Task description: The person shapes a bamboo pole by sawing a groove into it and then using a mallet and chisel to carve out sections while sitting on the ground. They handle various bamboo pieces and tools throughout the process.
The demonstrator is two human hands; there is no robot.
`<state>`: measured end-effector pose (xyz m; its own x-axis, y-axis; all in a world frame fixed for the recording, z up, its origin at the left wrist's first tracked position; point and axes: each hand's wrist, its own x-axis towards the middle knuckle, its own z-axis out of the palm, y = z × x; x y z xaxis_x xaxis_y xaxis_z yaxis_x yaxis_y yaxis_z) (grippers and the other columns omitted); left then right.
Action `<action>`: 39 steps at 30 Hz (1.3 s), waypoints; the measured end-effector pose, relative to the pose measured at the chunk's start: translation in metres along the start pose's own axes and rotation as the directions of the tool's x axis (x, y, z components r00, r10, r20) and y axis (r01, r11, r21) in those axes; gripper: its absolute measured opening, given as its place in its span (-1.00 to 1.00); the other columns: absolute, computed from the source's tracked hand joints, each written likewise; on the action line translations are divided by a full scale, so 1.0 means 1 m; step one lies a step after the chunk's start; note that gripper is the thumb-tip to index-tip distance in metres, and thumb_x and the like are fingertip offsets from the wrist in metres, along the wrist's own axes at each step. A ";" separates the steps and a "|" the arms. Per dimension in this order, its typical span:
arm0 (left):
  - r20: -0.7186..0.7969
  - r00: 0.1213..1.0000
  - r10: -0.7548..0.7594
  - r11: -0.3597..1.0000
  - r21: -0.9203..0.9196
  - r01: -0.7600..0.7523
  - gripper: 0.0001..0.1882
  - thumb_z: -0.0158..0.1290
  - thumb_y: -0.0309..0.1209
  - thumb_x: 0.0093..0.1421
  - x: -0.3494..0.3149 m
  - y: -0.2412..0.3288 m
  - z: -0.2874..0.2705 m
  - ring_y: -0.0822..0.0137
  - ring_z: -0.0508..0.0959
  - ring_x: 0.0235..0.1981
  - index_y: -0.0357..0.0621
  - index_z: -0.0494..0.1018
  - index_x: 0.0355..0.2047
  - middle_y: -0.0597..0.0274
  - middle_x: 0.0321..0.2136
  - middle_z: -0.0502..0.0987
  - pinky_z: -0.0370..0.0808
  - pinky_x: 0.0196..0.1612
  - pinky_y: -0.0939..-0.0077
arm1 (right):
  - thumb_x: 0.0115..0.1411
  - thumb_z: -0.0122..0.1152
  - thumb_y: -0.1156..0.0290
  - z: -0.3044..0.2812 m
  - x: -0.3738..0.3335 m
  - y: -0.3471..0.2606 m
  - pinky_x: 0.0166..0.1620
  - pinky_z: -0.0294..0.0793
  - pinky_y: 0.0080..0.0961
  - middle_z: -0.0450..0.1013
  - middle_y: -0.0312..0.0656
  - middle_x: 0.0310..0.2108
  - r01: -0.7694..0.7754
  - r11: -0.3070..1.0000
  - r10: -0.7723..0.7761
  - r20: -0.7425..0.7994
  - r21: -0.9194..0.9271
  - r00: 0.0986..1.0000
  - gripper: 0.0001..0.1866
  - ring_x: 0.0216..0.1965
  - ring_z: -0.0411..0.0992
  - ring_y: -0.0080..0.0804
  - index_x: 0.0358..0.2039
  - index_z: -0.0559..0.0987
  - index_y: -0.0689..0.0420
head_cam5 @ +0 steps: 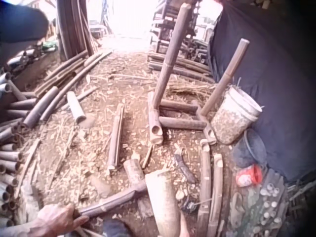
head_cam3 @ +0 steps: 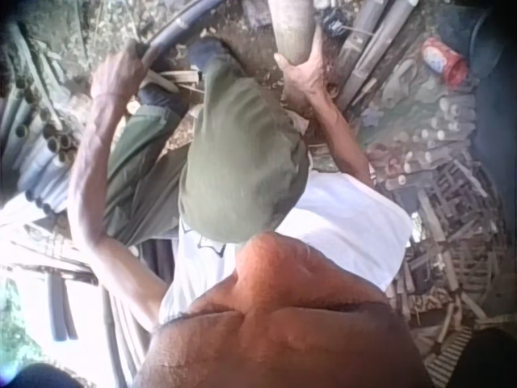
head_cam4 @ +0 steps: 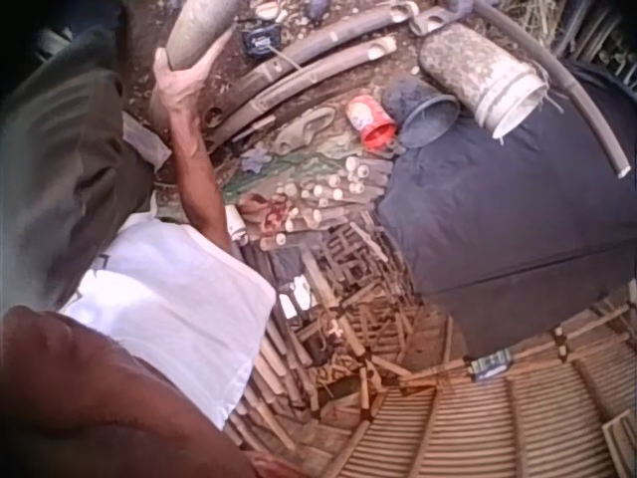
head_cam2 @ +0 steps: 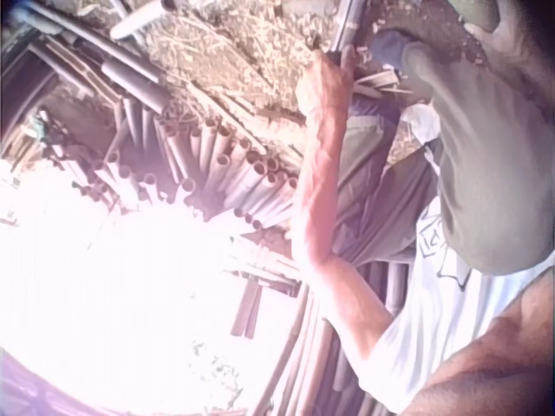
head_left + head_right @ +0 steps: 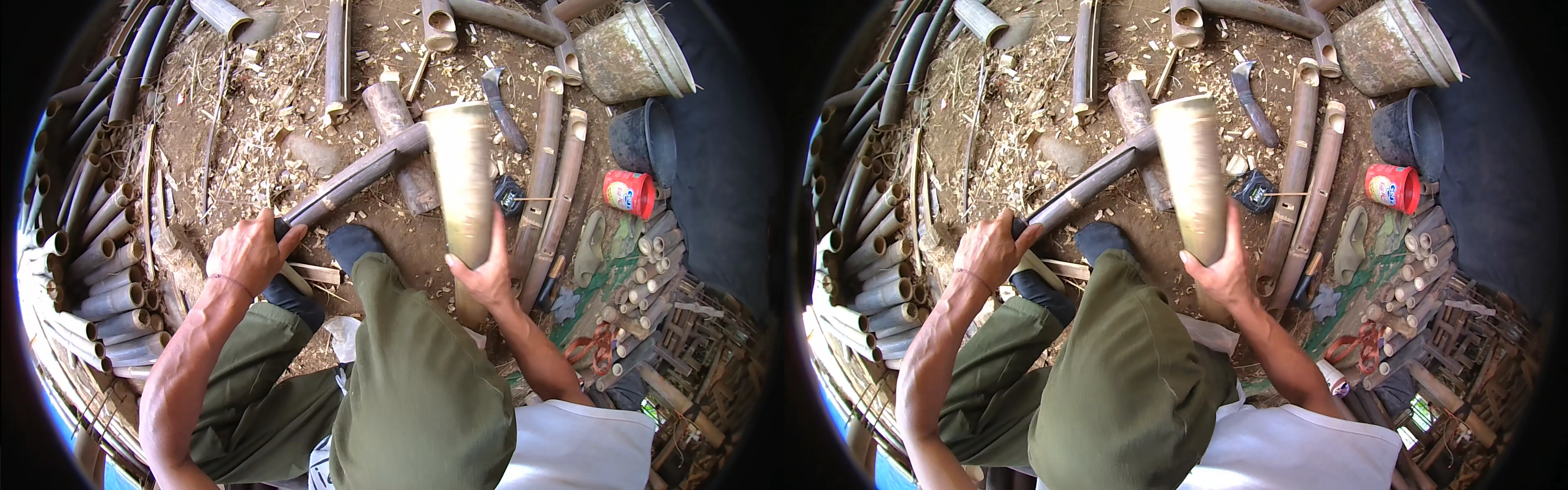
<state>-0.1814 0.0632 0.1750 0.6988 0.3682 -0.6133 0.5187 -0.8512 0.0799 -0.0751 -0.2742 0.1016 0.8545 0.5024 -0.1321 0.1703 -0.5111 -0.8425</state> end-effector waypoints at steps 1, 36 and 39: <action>-0.002 1.000 0.003 1.000 0.002 -0.003 -0.37 -0.08 0.20 0.28 0.000 0.000 -0.001 -0.16 0.63 -0.34 -0.25 0.44 -0.31 -0.21 -0.46 0.59 0.54 -0.26 0.00 | -0.06 0.45 0.27 -0.001 0.008 -0.004 0.24 0.31 -0.30 0.28 0.12 0.22 0.031 0.978 -0.018 0.068 -0.206 0.998 0.12 0.21 0.32 -0.12 0.40 -0.03 0.29; 0.037 0.999 -0.032 0.998 0.054 0.030 -0.38 -0.04 0.14 0.28 -0.017 0.044 -0.036 -0.03 0.66 -0.31 -0.27 0.59 -0.33 -0.14 -0.36 0.62 0.60 -0.26 0.12 | -0.07 0.46 0.20 0.014 0.018 0.015 0.19 0.39 -0.29 0.24 0.22 0.25 0.055 0.973 -0.018 0.164 -0.226 0.986 0.12 0.22 0.33 -0.01 0.39 0.00 0.25; 0.050 0.999 -0.021 0.999 0.044 0.019 -0.37 -0.06 0.15 0.29 -0.028 0.043 -0.040 -0.04 0.66 -0.26 -0.27 0.59 -0.28 -0.14 -0.32 0.63 0.60 -0.20 0.15 | -0.07 0.46 0.22 0.010 0.015 -0.004 0.18 0.39 -0.28 0.26 0.18 0.24 0.070 0.994 -0.068 0.028 -0.081 0.997 0.11 0.20 0.35 -0.03 0.39 0.01 0.25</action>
<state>-0.1592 0.0315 0.2277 0.6623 0.3666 -0.6534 0.5094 -0.8598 0.0340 -0.0678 -0.2580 0.0978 0.8268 0.5554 -0.0890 0.2691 -0.5296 -0.8044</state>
